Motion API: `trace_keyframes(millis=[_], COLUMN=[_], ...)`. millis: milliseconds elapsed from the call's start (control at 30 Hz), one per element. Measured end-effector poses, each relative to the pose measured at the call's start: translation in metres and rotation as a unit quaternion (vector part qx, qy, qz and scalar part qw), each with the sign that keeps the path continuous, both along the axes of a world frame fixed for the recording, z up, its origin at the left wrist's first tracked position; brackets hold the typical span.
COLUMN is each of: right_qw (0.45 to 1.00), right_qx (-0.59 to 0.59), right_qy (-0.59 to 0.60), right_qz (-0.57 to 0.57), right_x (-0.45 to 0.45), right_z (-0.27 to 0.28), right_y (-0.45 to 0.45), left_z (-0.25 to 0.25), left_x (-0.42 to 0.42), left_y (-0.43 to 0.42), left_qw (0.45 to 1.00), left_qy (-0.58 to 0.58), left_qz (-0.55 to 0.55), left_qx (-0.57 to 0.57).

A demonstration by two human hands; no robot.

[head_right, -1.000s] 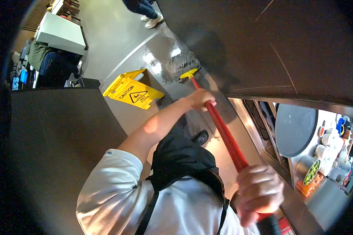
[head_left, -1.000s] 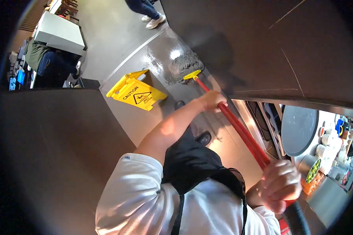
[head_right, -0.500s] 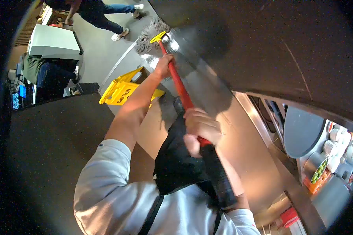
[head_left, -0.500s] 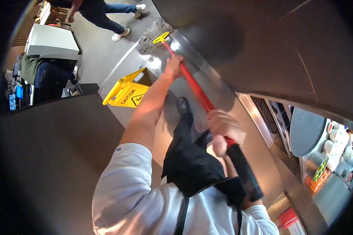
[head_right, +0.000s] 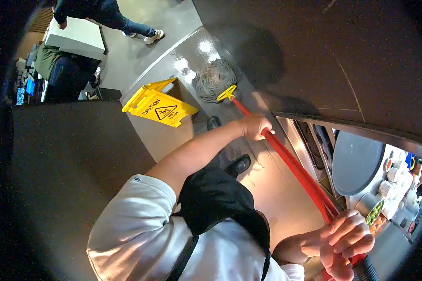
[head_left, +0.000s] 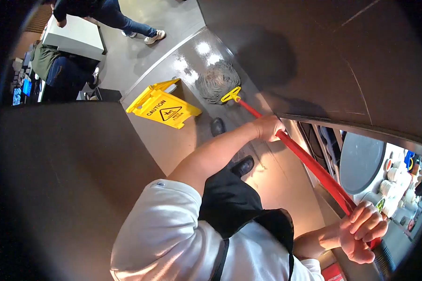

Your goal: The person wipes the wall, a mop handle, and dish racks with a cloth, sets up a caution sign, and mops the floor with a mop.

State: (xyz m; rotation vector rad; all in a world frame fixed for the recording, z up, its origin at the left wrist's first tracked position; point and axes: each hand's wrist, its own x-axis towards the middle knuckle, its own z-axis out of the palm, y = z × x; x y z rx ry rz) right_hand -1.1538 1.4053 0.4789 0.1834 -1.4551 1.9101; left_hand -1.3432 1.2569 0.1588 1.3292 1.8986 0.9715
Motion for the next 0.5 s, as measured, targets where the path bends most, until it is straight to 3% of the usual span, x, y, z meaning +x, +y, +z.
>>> trace_keyframes(millis=[100,133,200,367,500], right_qw=[0.997,0.998,0.999,0.996,0.985], right_qx=[0.027,0.048,0.033,0.001,-0.025], right_qy=[-0.01,-0.012,-0.011,-0.041,-0.036], right_qz=[-0.075,-0.038,0.017,0.081,0.169], right_x=[-0.012,-0.024,-0.058,-0.182,-0.29], right_z=[-0.026,-0.038,-0.062,-0.104,-0.118], right_y=[-0.015,-0.02,-0.039,-0.06,-0.085], left_z=[-0.029,-0.037,-0.061,-0.096,-0.09], left_x=[-0.037,-0.058,-0.101,-0.221,-0.291], left_y=[-0.011,-0.018,-0.039,-0.091,-0.162], left_qw=[0.997,0.995,0.992,0.972,0.94], left_qy=[0.069,0.093,0.071,0.121,0.134], left_qz=[-0.002,0.004,0.068,0.2,0.314], left_qx=[-0.017,-0.036,0.076,0.015,0.003])
